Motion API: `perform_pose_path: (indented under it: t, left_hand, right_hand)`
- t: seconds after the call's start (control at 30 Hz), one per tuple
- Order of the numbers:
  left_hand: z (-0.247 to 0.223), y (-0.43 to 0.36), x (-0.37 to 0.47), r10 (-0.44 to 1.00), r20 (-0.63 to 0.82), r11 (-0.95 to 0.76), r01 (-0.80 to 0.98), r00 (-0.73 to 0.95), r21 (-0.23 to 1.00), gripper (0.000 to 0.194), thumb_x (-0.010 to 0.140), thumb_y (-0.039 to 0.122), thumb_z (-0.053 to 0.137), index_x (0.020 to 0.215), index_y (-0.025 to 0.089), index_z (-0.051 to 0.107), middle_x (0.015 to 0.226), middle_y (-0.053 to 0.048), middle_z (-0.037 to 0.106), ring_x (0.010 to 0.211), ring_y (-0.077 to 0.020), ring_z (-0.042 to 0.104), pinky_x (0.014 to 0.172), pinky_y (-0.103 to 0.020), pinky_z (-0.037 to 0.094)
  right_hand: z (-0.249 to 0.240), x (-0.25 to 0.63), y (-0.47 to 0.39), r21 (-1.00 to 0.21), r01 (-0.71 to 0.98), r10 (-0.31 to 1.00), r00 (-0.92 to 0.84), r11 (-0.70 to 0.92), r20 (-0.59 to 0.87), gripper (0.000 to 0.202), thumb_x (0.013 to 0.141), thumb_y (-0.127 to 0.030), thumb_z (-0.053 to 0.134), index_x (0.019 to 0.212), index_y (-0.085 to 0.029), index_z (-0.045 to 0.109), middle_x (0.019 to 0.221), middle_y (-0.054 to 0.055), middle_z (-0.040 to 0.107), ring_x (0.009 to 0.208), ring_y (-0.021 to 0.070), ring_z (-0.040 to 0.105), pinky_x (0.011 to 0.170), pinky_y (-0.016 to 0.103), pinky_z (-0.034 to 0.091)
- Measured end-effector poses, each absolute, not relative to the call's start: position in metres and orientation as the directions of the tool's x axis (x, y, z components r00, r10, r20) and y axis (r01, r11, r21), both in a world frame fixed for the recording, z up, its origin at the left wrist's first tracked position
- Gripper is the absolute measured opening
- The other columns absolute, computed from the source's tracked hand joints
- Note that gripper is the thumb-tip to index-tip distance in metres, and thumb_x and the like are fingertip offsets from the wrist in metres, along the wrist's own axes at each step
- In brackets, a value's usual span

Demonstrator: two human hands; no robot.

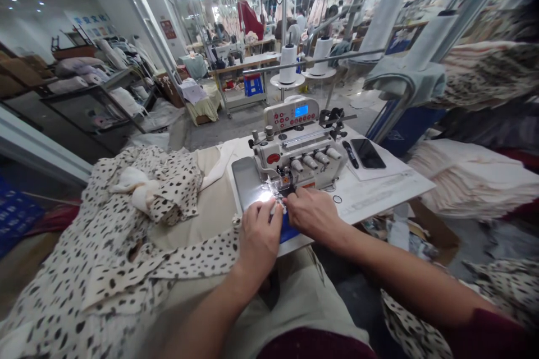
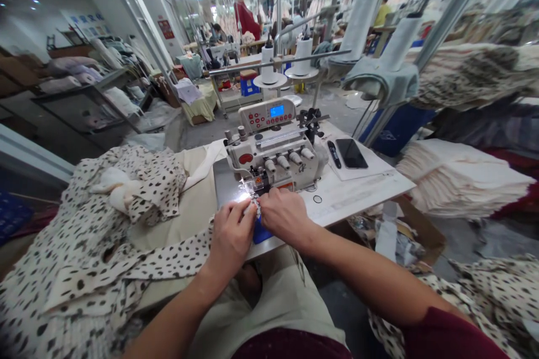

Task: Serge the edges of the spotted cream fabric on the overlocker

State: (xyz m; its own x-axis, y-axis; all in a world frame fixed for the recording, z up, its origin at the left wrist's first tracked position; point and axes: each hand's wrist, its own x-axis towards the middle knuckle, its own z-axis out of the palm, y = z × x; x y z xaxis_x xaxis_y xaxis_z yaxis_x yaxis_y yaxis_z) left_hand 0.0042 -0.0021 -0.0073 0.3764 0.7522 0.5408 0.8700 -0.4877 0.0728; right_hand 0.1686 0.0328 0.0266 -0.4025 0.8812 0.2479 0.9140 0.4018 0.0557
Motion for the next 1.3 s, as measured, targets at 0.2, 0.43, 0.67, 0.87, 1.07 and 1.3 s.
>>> perform_pose_path:
  t: [0.2, 0.43, 0.67, 0.87, 1.07, 1.3]
  left_hand:
    - [-0.004, -0.002, 0.011, 0.768, 0.539, -0.443, 0.895, 0.346, 0.056, 0.035, 0.093, 0.016, 0.057, 0.128, 0.021, 0.059, 0.126, -0.014, 0.063, 0.107, -0.0304, 0.054, 0.088, -0.047, 0.045]
    - [-0.005, -0.003, 0.004, 0.754, 0.524, -0.465, 0.885, 0.396, 0.0, 0.036, 0.092, 0.018, 0.06, 0.129, 0.02, 0.06, 0.13, -0.013, 0.061, 0.11, -0.0283, 0.055, 0.093, -0.045, 0.046]
    - [-0.007, -0.006, 0.004, 0.755, 0.517, -0.449, 0.893, 0.403, -0.039, 0.04, 0.094, 0.017, 0.057, 0.133, 0.018, 0.057, 0.136, -0.012, 0.059, 0.117, -0.028, 0.053, 0.099, -0.045, 0.046]
    - [-0.006, -0.009, 0.007, 0.792, 0.468, -0.417, 0.907, 0.393, -0.056, 0.044, 0.095, 0.015, 0.054, 0.139, 0.018, 0.053, 0.14, -0.012, 0.056, 0.12, -0.0294, 0.051, 0.101, -0.046, 0.046]
    - [-0.001, -0.011, 0.017, 0.825, 0.443, -0.361, 0.931, 0.35, -0.062, 0.046, 0.095, 0.013, 0.052, 0.141, 0.016, 0.051, 0.141, -0.013, 0.055, 0.119, -0.0299, 0.05, 0.101, -0.047, 0.046]
    - [-0.003, -0.01, 0.016, 0.808, 0.473, -0.387, 0.922, 0.351, -0.023, 0.047, 0.092, 0.012, 0.055, 0.139, 0.014, 0.05, 0.14, -0.016, 0.054, 0.119, -0.0305, 0.051, 0.099, -0.048, 0.046]
  right_hand:
    - [0.017, 0.168, 0.031, 0.041, 0.921, 0.875, -0.382, 0.388, 0.296, 0.038, 0.102, -0.026, 0.038, 0.083, -0.013, 0.069, 0.08, 0.014, 0.068, 0.074, 0.0233, 0.064, 0.062, 0.031, 0.032]
    - [0.01, 0.167, 0.029, 0.07, 0.927, 0.829, -0.363, 0.37, 0.426, 0.038, 0.101, -0.026, 0.041, 0.077, -0.014, 0.068, 0.074, 0.012, 0.066, 0.067, 0.0203, 0.058, 0.058, 0.031, 0.024]
    - [0.003, 0.166, 0.029, 0.086, 0.934, 0.782, -0.337, 0.346, 0.524, 0.037, 0.1, -0.026, 0.044, 0.071, -0.015, 0.065, 0.068, 0.01, 0.064, 0.062, 0.0198, 0.056, 0.057, 0.032, 0.021]
    - [0.005, 0.163, 0.032, 0.066, 0.937, 0.808, -0.329, 0.342, 0.489, 0.036, 0.1, -0.025, 0.045, 0.073, -0.015, 0.065, 0.07, 0.01, 0.065, 0.063, 0.0201, 0.058, 0.057, 0.032, 0.02]
    - [0.005, 0.162, 0.036, 0.035, 0.939, 0.82, -0.315, 0.341, 0.478, 0.037, 0.1, -0.026, 0.044, 0.073, -0.015, 0.066, 0.07, 0.011, 0.066, 0.063, 0.0199, 0.058, 0.057, 0.031, 0.021]
    - [-0.022, 0.181, 0.028, -0.129, 0.947, 0.796, -0.169, 0.296, 0.581, 0.038, 0.1, -0.03, 0.046, 0.07, -0.016, 0.066, 0.068, 0.008, 0.065, 0.062, 0.0161, 0.055, 0.057, 0.03, 0.026]
